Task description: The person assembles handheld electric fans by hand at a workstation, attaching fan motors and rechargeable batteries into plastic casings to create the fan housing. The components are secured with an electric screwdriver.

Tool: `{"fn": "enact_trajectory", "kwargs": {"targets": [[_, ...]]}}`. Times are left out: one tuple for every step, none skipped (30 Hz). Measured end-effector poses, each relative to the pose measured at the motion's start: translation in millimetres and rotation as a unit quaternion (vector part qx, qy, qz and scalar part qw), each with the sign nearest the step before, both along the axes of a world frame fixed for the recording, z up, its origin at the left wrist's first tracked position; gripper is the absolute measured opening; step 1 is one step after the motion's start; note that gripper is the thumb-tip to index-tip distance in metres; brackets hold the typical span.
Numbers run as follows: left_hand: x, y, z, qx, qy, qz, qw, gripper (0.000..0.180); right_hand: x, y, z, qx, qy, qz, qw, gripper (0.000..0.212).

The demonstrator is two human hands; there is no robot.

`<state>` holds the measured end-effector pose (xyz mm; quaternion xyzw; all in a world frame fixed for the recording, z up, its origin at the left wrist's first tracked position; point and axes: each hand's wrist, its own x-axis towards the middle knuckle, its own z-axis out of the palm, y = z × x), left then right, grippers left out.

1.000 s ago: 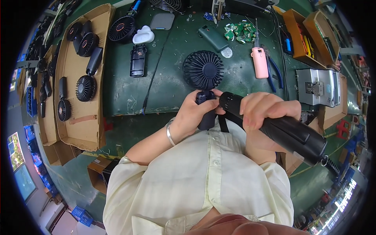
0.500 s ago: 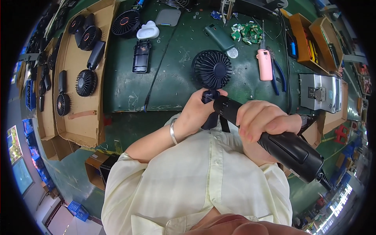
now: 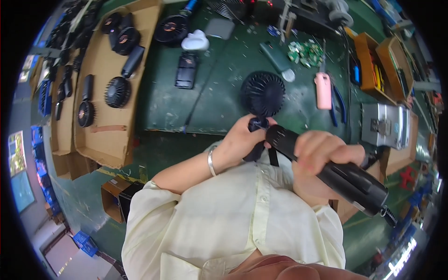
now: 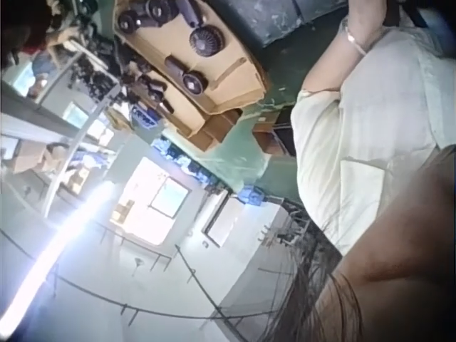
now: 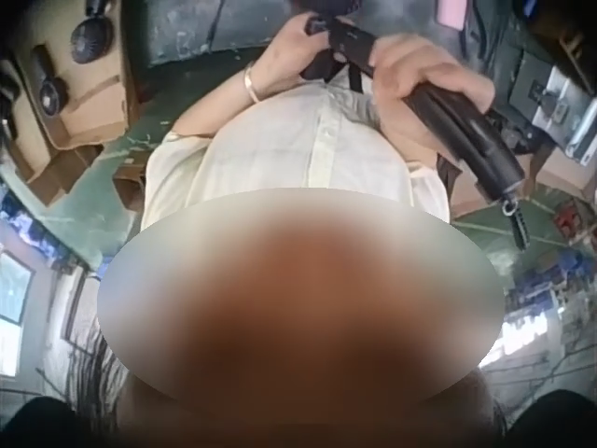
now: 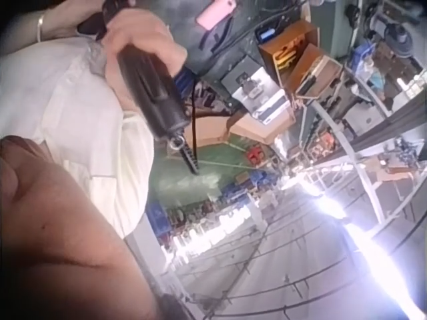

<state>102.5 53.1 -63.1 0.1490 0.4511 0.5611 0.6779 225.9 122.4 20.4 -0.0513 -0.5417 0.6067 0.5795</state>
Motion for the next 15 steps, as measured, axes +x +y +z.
{"fn": "enact_trajectory", "kwargs": {"targets": [[-9.0, -2.3, 3.7, -0.003, -0.002, 0.002, 1.0, 0.023, 7.3, 3.1, -0.5, -0.01, 0.014, 0.003, 1.0, 0.047], [-19.4, -6.1, 6.0, -0.007, -0.004, 0.007, 1.0, 0.025, 11.9, 7.0, -5.5, -0.018, 0.036, -0.011, 0.999, 0.05], [-28.5, -11.6, 14.7, 0.009, 0.004, 0.066, 0.998, 0.033, 16.3, 12.5, -6.4, -0.014, 0.041, -0.036, 0.998, 0.058], [-45.2, -15.4, 17.8, 0.057, 0.045, 0.089, 0.993, 0.045, 19.0, 20.1, -8.7, -0.012, 0.046, -0.061, 0.997, 0.065], [-60.7, -16.6, 28.1, 0.08, 0.055, 0.129, 0.987, 0.056, 21.0, 28.5, -14.1, -0.006, 0.031, -0.084, 0.996, 0.07], [-80.5, -17.8, 38.0, 0.084, 0.112, 0.138, 0.98, 0.061, 22.7, 38.2, -20.9, -0.001, 0.015, -0.105, 0.994, 0.075], [-101.0, -16.3, 50.8, 0.066, 0.135, 0.142, 0.978, 0.062, 24.9, 46.4, -35.3, -0.015, 0.001, -0.13, 0.991, 0.082], [-121.5, -9.9, 65.9, 0.041, 0.167, 0.137, 0.976, 0.052, 25.7, 52.3, -42.5, -0.051, -0.016, -0.144, 0.988, 0.085], [-140.8, -3.4, 80.3, -0.011, 0.235, 0.132, 0.963, 0.038, 26.5, 56.6, -48.4, -0.088, -0.033, -0.158, 0.983, 0.087], [-158.1, -1.5, 86.0, -0.029, 0.3, 0.16, 0.94, 0.029, 29.2, 54.6, -51.8, -0.059, 0.0, -0.136, 0.989, 0.089], [-184.0, 6.9, 85.2, -0.035, 0.302, 0.206, 0.93, 0.028, 28.3, 56.2, -49.9, -0.058, 0.005, -0.128, 0.99, 0.089], [-208.4, 13.3, 95.2, -0.036, 0.262, 0.156, 0.952, 0.027, 27.7, 57.9, -49.4, -0.051, 0.002, -0.117, 0.992, 0.089], [-230.2, 24.2, 89.3, -0.027, 0.313, 0.158, 0.936, 0.03, 26.2, 58.5, -47.9, -0.043, -0.003, -0.106, 0.993, 0.088], [-249.8, 34.5, 81.3, -0.018, 0.363, 0.161, 0.917, 0.033, 24.8, 59.4, -47.6, -0.041, 0.002, -0.105, 0.994, 0.088], [-265.6, 46.7, 78.3, 0.051, 0.359, 0.14, 0.921, 0.037, 24.4, 60.0, -49.3, -0.032, -0.005, -0.109, 0.994, 0.088]]}}
